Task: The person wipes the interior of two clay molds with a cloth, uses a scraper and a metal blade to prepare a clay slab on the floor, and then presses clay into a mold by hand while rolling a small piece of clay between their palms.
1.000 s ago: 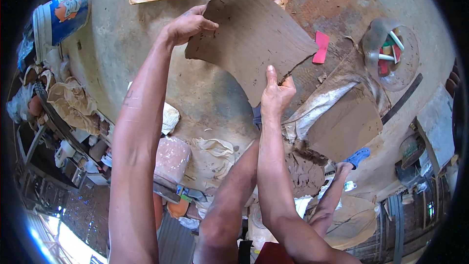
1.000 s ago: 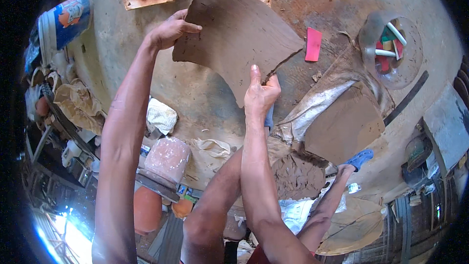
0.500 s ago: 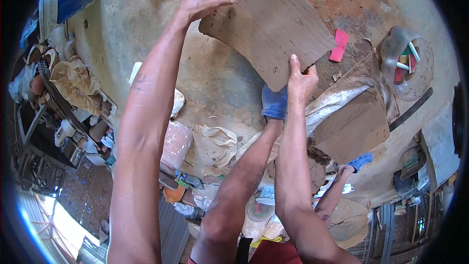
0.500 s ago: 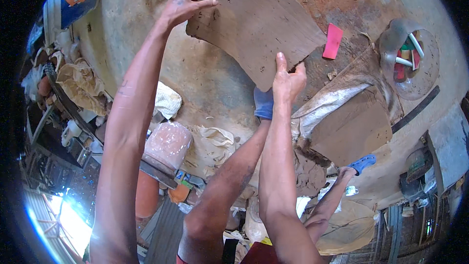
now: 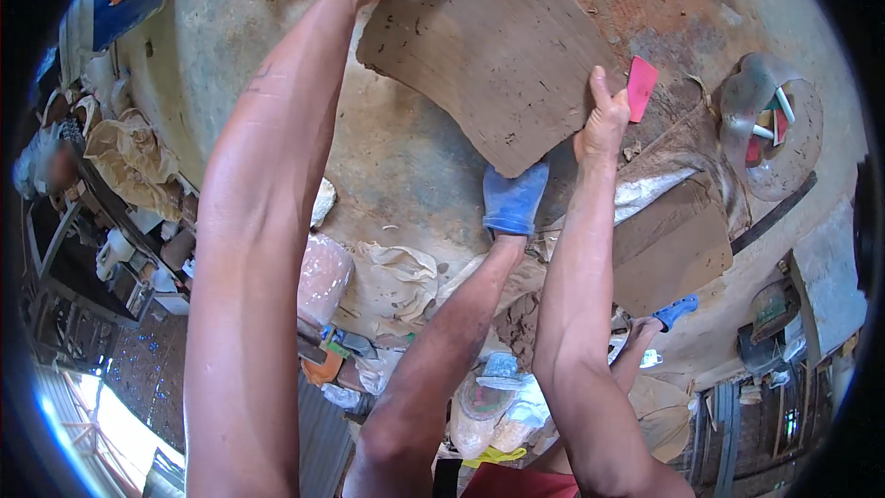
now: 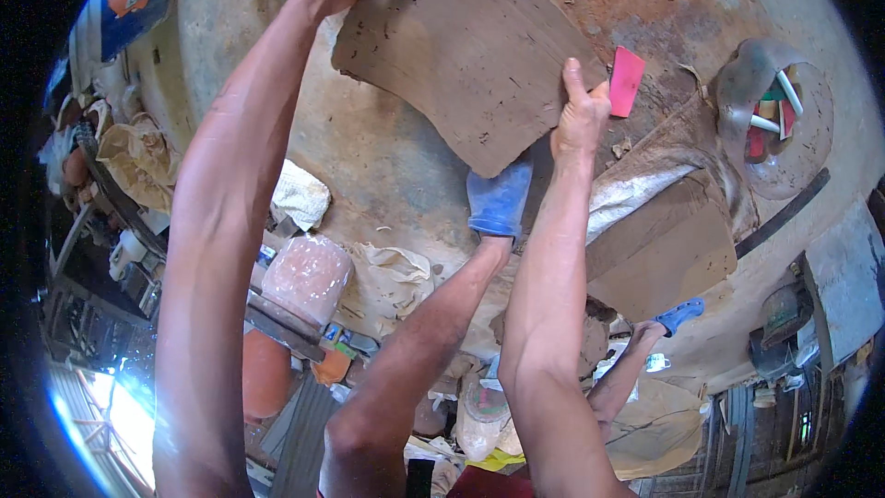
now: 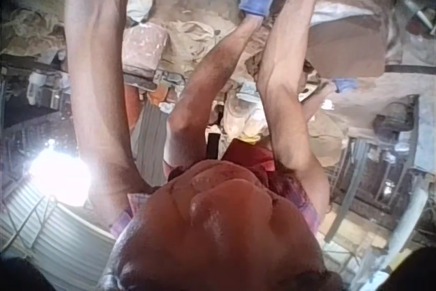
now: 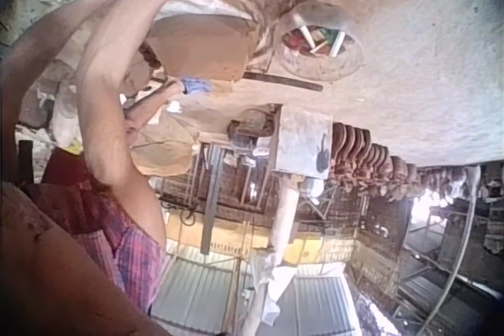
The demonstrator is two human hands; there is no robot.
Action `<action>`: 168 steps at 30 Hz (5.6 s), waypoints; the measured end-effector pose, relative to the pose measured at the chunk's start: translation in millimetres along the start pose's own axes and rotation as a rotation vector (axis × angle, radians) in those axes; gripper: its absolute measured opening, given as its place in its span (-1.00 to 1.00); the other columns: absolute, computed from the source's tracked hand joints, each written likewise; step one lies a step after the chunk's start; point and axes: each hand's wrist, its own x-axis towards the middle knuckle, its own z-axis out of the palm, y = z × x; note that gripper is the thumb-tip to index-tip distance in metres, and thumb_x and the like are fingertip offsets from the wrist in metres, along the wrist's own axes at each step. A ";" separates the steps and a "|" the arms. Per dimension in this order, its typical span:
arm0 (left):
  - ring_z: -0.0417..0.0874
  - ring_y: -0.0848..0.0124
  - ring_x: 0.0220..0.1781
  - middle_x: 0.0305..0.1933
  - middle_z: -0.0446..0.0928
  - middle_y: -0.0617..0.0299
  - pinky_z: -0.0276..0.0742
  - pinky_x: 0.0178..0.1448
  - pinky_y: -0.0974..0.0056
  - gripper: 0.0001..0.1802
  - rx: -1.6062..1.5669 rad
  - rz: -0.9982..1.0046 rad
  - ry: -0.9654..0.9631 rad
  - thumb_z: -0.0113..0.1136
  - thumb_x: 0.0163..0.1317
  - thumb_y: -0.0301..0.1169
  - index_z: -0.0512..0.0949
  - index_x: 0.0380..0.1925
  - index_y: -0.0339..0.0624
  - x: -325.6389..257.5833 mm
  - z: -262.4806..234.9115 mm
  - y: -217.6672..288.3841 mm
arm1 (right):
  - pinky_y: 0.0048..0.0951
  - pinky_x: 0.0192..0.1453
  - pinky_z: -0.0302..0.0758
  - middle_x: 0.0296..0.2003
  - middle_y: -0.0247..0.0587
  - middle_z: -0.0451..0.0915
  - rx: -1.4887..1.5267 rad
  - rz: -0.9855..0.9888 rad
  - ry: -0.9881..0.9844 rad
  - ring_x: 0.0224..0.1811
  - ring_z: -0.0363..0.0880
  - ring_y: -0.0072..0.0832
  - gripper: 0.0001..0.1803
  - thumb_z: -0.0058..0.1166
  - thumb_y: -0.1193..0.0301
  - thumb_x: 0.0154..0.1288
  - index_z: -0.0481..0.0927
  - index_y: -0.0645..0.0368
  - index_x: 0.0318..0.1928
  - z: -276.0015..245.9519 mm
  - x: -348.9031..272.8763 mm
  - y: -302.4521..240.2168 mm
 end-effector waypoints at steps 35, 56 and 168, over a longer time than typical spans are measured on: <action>0.61 0.24 0.35 0.35 0.62 0.05 0.41 0.48 0.22 -0.18 0.138 0.406 0.202 0.37 0.42 -0.04 0.33 0.52 -0.23 -34.7 -16.0 -127.2 | -0.05 0.45 0.41 0.39 0.52 0.38 -0.578 -0.237 0.009 0.45 0.42 0.25 -0.09 0.13 0.09 0.58 0.03 0.52 0.56 40.8 -70.6 15.0; 0.37 0.14 0.61 0.58 0.34 -0.10 0.28 0.62 0.05 -0.16 -0.211 0.102 0.133 0.29 0.37 -0.60 0.18 0.62 -0.16 -325.3 194.3 -134.4 | -0.12 0.02 0.63 -0.14 0.06 0.74 -1.033 -0.584 0.082 -0.07 0.76 -0.05 -0.76 0.30 0.49 0.26 0.68 0.33 -0.08 -103.1 -19.0 -215.1; -0.05 -0.14 0.73 0.73 -0.20 -0.24 0.11 0.66 -0.05 0.61 -1.558 -0.625 -0.268 0.09 0.00 0.73 -0.35 0.67 -0.21 -423.7 628.0 -215.0 | -0.11 0.03 0.62 -0.12 -0.09 0.68 -1.479 -0.894 -0.394 -0.06 0.65 -0.09 -0.58 0.22 0.62 0.02 0.74 0.16 -0.03 -442.9 -84.3 -184.1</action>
